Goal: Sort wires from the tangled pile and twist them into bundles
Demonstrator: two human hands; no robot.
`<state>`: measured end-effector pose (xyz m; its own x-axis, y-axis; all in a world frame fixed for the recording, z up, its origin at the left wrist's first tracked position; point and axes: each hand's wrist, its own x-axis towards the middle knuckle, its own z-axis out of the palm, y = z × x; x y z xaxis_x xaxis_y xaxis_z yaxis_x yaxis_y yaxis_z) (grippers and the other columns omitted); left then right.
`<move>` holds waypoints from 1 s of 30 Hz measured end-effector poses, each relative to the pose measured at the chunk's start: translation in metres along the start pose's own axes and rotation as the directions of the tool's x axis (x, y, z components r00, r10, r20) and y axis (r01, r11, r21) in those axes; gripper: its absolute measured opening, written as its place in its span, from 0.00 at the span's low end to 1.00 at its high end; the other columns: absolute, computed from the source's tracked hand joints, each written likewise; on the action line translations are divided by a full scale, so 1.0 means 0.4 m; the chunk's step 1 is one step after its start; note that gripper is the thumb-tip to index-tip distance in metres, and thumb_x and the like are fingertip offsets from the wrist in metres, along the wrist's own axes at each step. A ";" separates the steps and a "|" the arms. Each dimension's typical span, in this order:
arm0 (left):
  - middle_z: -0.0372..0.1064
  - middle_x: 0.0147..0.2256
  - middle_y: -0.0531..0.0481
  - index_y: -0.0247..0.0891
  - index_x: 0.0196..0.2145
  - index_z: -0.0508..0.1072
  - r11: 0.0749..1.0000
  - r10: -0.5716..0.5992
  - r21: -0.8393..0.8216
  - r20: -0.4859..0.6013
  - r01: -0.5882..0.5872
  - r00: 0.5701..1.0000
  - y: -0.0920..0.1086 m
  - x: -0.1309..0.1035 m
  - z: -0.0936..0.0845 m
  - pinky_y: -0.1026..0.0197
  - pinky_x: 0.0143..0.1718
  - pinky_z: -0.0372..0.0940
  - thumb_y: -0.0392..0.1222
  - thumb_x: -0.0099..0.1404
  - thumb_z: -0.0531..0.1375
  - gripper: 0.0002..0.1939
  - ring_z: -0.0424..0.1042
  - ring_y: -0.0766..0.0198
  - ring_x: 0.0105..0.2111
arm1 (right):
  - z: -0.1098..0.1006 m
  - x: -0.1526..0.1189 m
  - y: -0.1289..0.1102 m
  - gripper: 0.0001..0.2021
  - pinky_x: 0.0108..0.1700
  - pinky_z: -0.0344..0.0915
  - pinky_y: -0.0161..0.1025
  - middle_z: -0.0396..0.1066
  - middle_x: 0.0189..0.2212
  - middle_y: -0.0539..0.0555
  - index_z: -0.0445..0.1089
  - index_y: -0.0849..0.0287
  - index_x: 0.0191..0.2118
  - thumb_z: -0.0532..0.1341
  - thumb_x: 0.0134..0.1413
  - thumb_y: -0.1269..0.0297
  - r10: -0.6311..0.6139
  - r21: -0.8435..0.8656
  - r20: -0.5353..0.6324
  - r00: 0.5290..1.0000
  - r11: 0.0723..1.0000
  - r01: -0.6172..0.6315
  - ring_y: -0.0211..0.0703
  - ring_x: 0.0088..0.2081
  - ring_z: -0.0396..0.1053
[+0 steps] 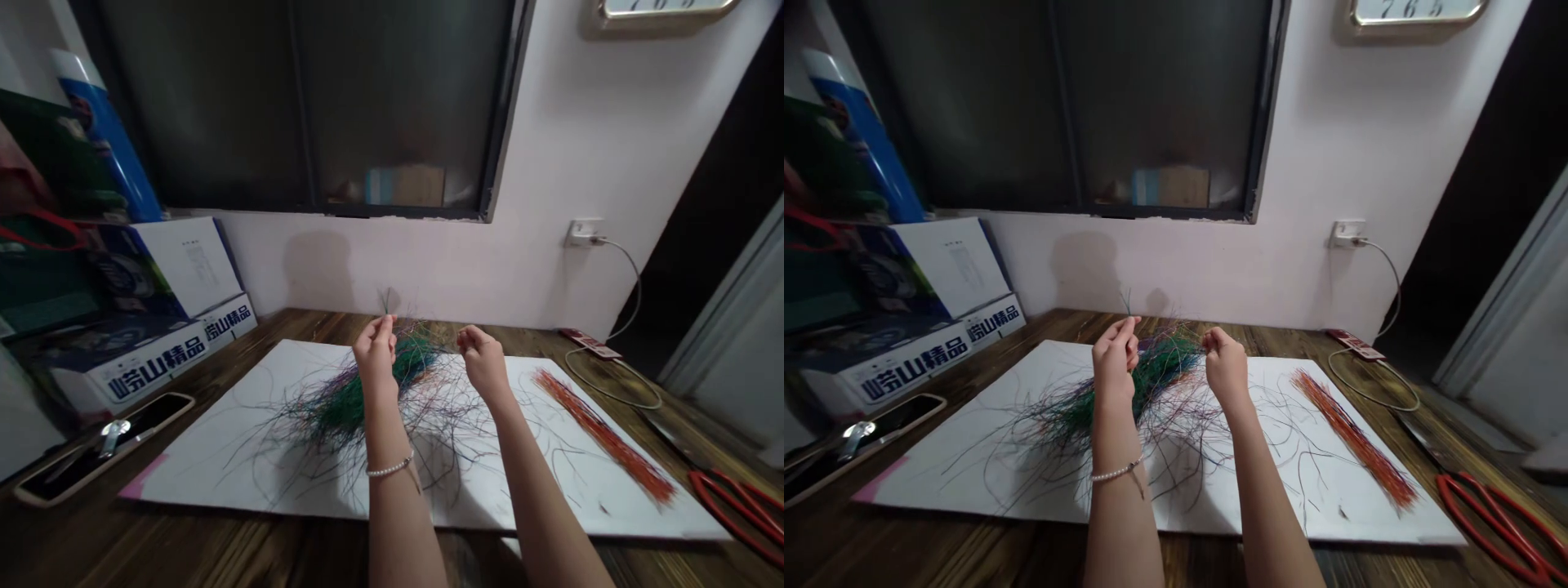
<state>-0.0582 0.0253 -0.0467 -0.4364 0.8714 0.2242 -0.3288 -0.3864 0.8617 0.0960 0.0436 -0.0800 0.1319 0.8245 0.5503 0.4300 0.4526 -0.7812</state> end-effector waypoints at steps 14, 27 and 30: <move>0.54 0.15 0.59 0.33 0.31 0.75 0.980 0.012 0.196 0.051 -0.022 0.999 -0.028 0.014 0.004 0.70 0.15 0.40 0.44 0.54 0.60 0.11 0.46 0.77 0.14 | -0.066 -0.001 -0.039 0.12 0.24 0.58 0.34 0.70 0.18 0.52 0.70 0.60 0.26 0.53 0.53 0.62 0.013 0.029 0.119 0.993 0.999 -0.016 0.37 0.19 0.63; 0.74 0.30 0.46 0.36 0.31 0.79 0.848 0.091 0.467 0.337 -0.251 0.937 0.071 -0.050 0.008 0.67 0.19 0.54 0.45 0.54 0.63 0.11 0.57 0.72 0.19 | -0.088 -0.034 -0.145 0.06 0.27 0.61 0.32 0.70 0.21 0.50 0.73 0.61 0.28 0.60 0.52 0.66 -0.220 0.162 0.092 0.971 0.966 0.204 0.34 0.24 0.64; 0.74 0.36 0.45 0.36 0.30 0.79 0.807 0.128 0.497 0.381 -0.319 0.916 0.090 -0.061 0.002 0.68 0.21 0.58 0.45 0.53 0.65 0.10 0.65 0.68 0.26 | -0.086 -0.040 -0.159 0.06 0.28 0.60 0.33 0.70 0.22 0.49 0.72 0.60 0.27 0.60 0.53 0.70 -0.307 0.088 0.075 0.949 0.950 0.301 0.33 0.24 0.64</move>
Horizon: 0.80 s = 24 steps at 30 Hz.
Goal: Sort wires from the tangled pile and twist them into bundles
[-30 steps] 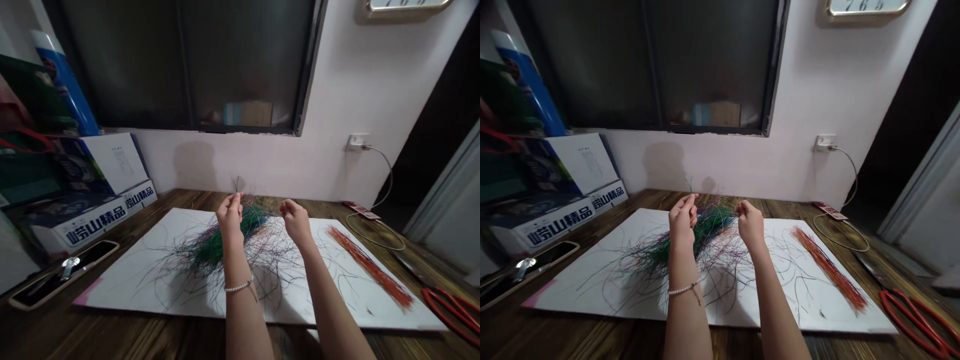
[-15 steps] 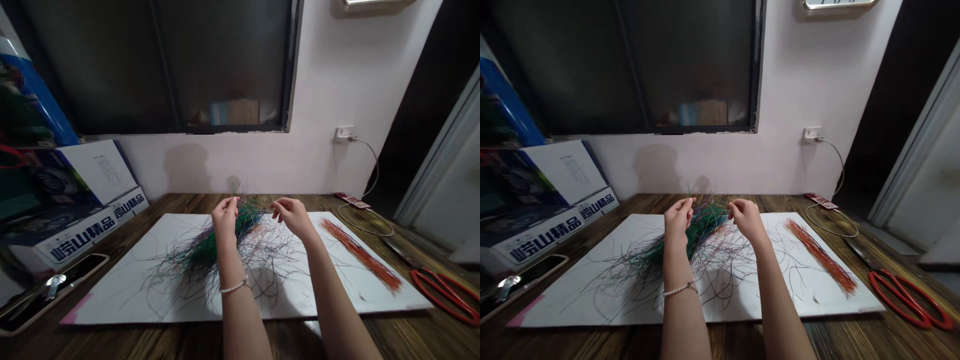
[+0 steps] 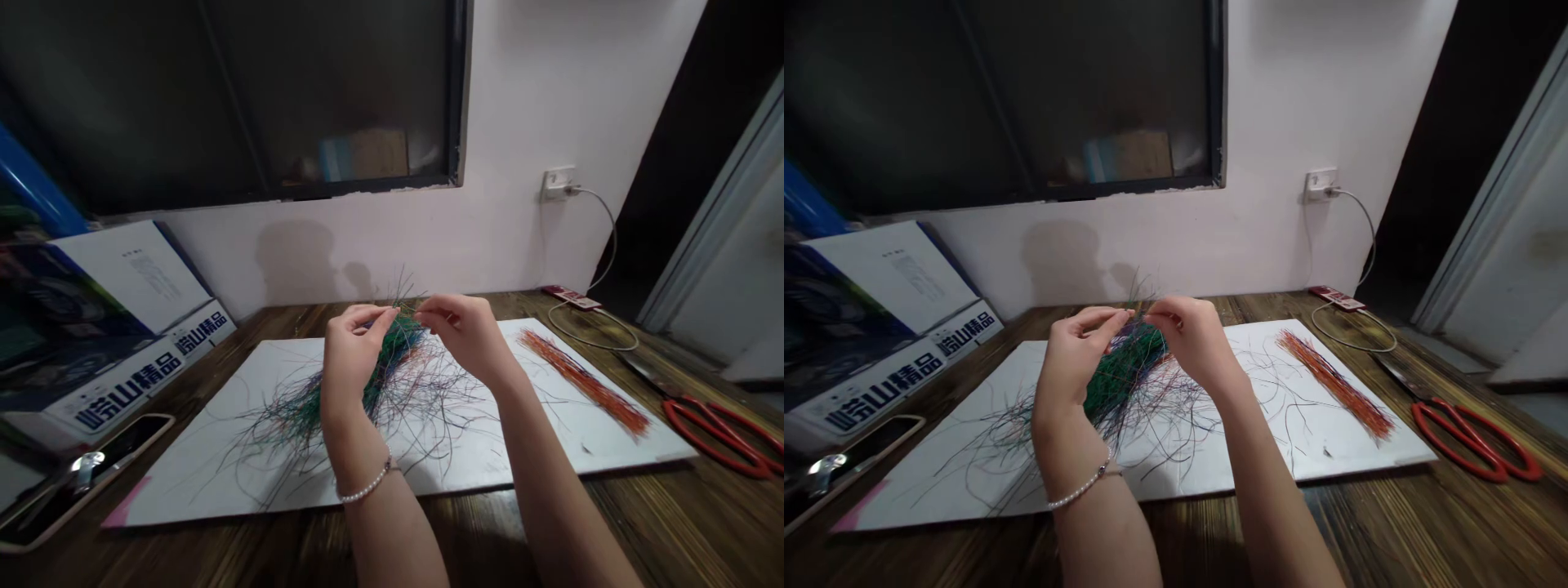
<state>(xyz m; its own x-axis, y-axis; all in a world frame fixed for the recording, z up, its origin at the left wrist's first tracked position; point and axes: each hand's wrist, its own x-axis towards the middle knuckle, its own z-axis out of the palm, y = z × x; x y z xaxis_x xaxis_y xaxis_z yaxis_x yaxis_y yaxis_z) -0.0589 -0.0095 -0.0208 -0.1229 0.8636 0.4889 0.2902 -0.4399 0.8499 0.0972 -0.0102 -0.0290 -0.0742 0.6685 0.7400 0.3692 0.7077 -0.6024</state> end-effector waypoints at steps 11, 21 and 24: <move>0.73 0.25 0.49 0.36 0.30 0.79 0.998 -0.029 0.065 0.169 0.019 0.985 0.017 -0.018 -0.027 0.69 0.21 0.56 0.43 0.58 0.62 0.08 0.58 0.73 0.18 | 0.029 0.001 -0.011 0.07 0.27 0.55 0.33 0.67 0.20 0.47 0.70 0.60 0.27 0.58 0.55 0.71 -0.096 -0.119 -0.116 0.989 0.989 0.083 0.31 0.23 0.60; 0.73 0.24 0.49 0.35 0.29 0.79 0.997 -0.017 0.076 0.171 0.005 0.985 0.019 -0.015 -0.020 0.69 0.21 0.57 0.42 0.57 0.62 0.08 0.61 0.72 0.20 | 0.034 -0.002 -0.012 0.06 0.28 0.58 0.33 0.69 0.20 0.47 0.71 0.60 0.26 0.61 0.54 0.68 -0.055 -0.050 -0.104 0.993 0.997 0.050 0.31 0.23 0.62; 0.72 0.23 0.49 0.35 0.28 0.78 0.995 0.061 0.075 0.036 -0.064 0.997 0.017 -0.013 -0.016 0.68 0.22 0.59 0.42 0.57 0.62 0.08 0.66 0.69 0.22 | 0.033 0.000 -0.007 0.06 0.27 0.59 0.33 0.69 0.21 0.48 0.68 0.60 0.29 0.62 0.53 0.65 0.030 0.067 -0.136 0.990 0.998 -0.021 0.33 0.24 0.64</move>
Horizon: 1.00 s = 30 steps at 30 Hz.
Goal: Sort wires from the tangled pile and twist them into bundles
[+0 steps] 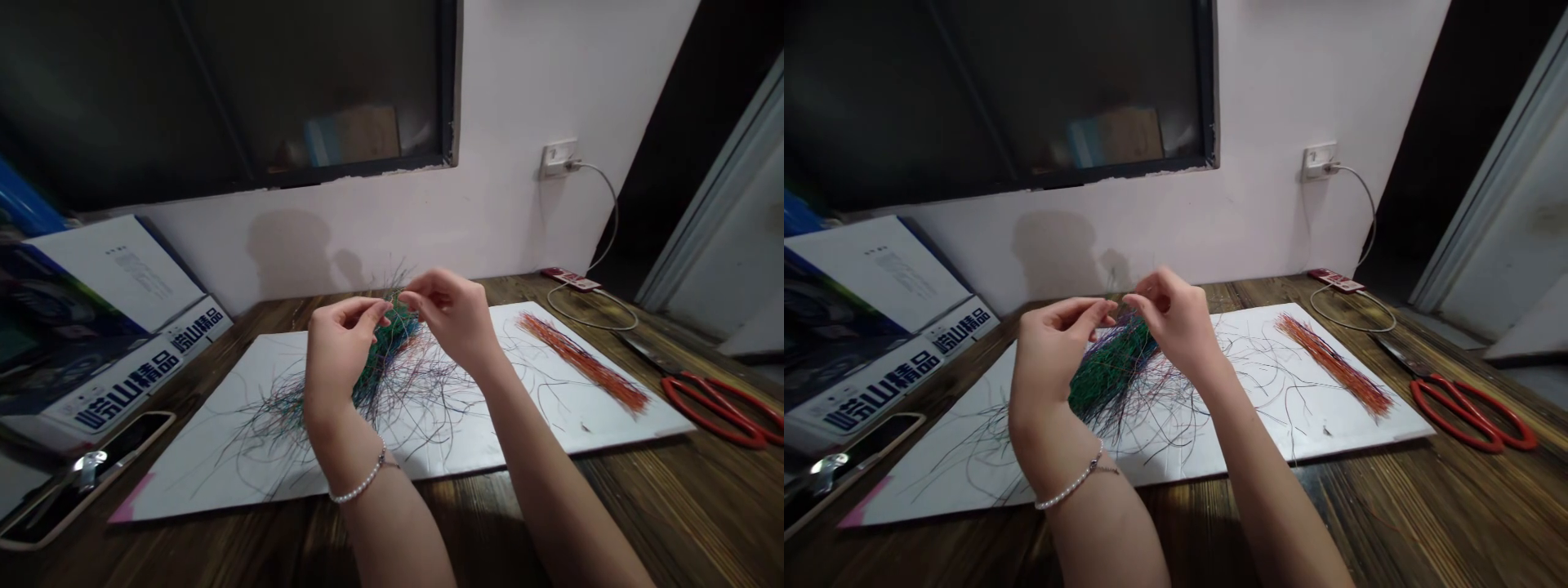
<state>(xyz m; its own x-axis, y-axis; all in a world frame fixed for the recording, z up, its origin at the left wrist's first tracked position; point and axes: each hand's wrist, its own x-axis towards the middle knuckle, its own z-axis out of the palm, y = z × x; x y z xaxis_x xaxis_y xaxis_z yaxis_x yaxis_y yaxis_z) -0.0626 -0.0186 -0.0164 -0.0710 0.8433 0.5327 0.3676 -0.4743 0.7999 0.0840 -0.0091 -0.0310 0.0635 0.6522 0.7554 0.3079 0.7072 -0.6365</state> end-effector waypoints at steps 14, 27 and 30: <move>0.72 0.24 0.51 0.37 0.28 0.78 0.985 0.016 -0.149 -0.409 -0.084 0.912 -0.026 0.021 -0.011 0.65 0.33 0.65 0.44 0.54 0.64 0.07 0.70 0.68 0.26 | 0.119 -0.048 0.129 0.11 0.24 0.67 0.38 0.66 0.09 0.52 0.67 0.66 0.13 0.65 0.36 0.81 0.672 -0.558 0.719 0.178 0.710 -0.429 0.43 0.18 0.69; 0.64 0.19 0.54 0.36 0.29 0.77 0.963 0.050 -0.238 -0.316 -0.131 0.947 0.000 0.016 0.005 0.69 0.23 0.62 0.44 0.56 0.64 0.08 0.64 0.72 0.21 | 0.028 -0.002 0.111 0.07 0.22 0.63 0.27 0.75 0.24 0.53 0.74 0.62 0.27 0.66 0.47 0.63 0.332 0.413 0.707 0.624 0.522 -0.746 0.31 0.22 0.69; 0.66 0.20 0.53 0.36 0.30 0.77 0.954 0.049 -0.266 -0.318 -0.139 0.947 0.007 0.017 0.011 0.70 0.22 0.61 0.44 0.56 0.63 0.08 0.64 0.72 0.21 | 0.027 0.002 0.101 0.07 0.32 0.70 0.30 0.77 0.31 0.58 0.75 0.63 0.32 0.65 0.47 0.65 0.287 0.528 0.699 0.655 0.410 -0.743 0.37 0.32 0.75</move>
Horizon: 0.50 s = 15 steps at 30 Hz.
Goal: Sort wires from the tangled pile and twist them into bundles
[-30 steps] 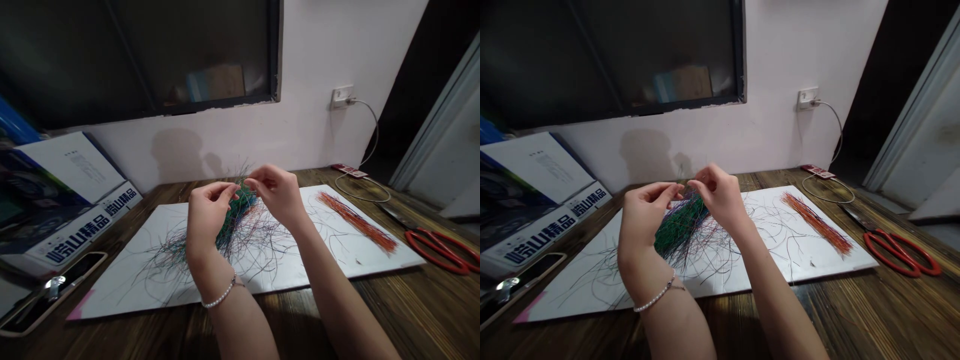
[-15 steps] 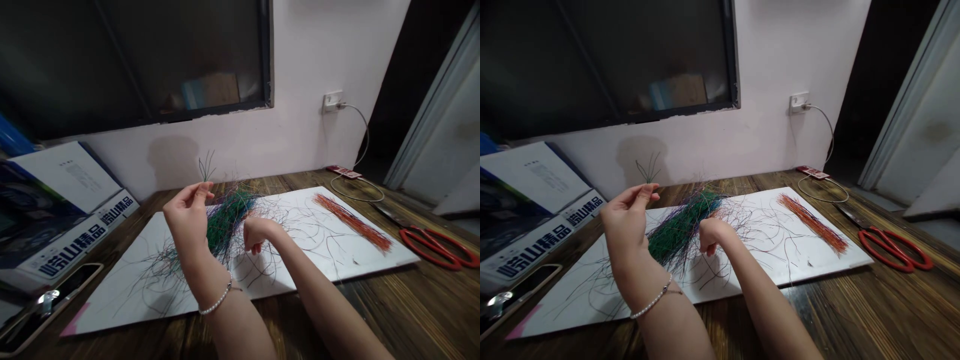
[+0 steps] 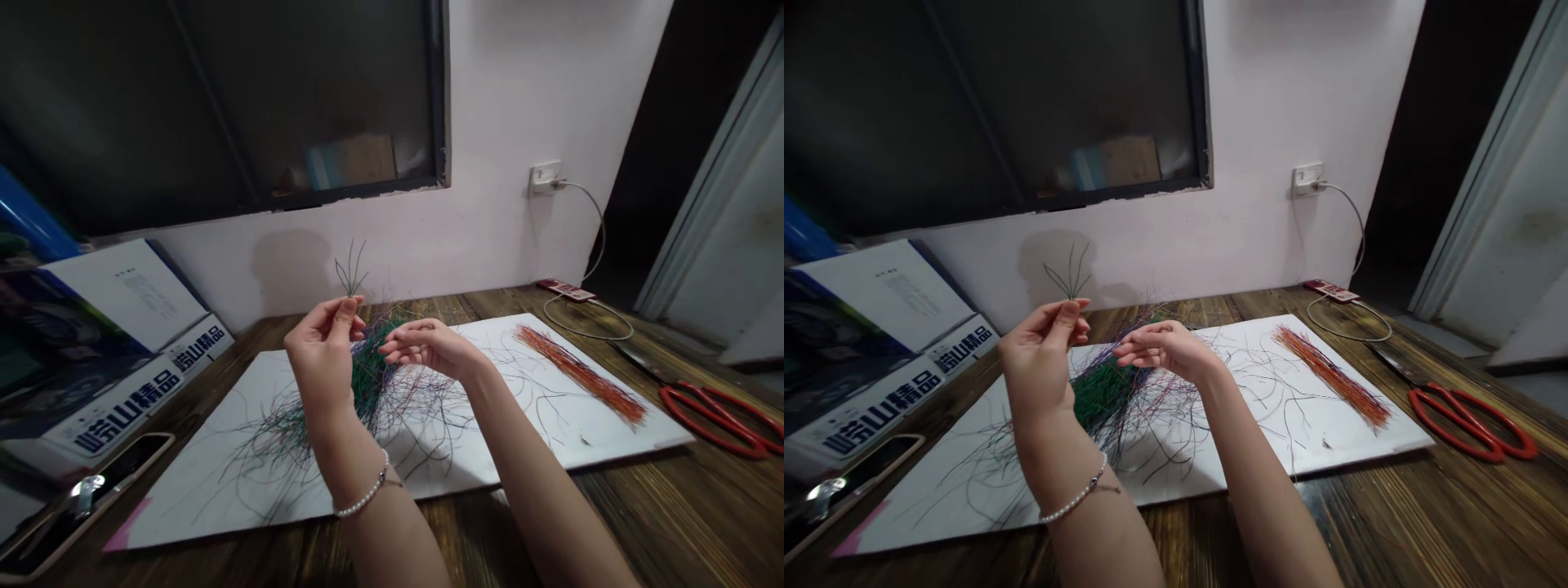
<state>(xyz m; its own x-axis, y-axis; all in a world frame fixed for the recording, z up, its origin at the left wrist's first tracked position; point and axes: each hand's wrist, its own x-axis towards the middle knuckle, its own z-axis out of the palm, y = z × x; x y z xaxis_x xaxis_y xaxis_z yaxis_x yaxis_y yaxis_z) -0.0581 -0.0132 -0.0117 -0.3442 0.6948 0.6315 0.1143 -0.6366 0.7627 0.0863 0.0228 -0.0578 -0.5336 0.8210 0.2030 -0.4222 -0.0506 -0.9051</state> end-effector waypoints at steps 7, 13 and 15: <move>0.71 0.23 0.51 0.35 0.30 0.77 0.997 -0.067 0.039 0.066 0.064 0.996 -0.033 0.004 0.028 0.66 0.29 0.66 0.45 0.56 0.64 0.10 0.69 0.69 0.24 | 0.025 0.007 0.001 0.10 0.43 0.72 0.42 0.78 0.29 0.57 0.74 0.63 0.31 0.68 0.43 0.62 -0.200 -0.007 -0.204 0.958 0.979 0.203 0.43 0.34 0.76; 0.75 0.30 0.46 0.35 0.30 0.77 0.984 -0.145 0.126 0.161 0.125 0.976 -0.054 0.003 0.029 0.63 0.35 0.68 0.43 0.55 0.63 0.08 0.73 0.64 0.31 | 0.038 0.020 0.008 0.13 0.26 0.66 0.33 0.73 0.21 0.53 0.74 0.62 0.27 0.63 0.48 0.55 -0.431 -0.383 -0.303 0.850 0.872 0.306 0.36 0.23 0.70; 0.76 0.31 0.45 0.35 0.30 0.77 0.979 -0.137 0.176 0.176 0.106 0.975 -0.057 0.003 0.028 0.62 0.36 0.67 0.43 0.56 0.63 0.08 0.74 0.63 0.32 | 0.040 0.020 0.005 0.11 0.26 0.64 0.33 0.72 0.22 0.52 0.74 0.62 0.25 0.64 0.47 0.58 -0.545 -0.503 -0.299 0.783 0.788 0.355 0.35 0.24 0.68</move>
<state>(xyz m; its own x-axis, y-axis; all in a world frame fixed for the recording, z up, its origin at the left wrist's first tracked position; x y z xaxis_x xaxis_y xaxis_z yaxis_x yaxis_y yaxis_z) -0.0505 0.0059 -0.0268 -0.1868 0.8234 0.5358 0.2393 -0.4909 0.8377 0.0696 0.0201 -0.0520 0.0314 0.8410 0.5401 -0.1531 0.5380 -0.8289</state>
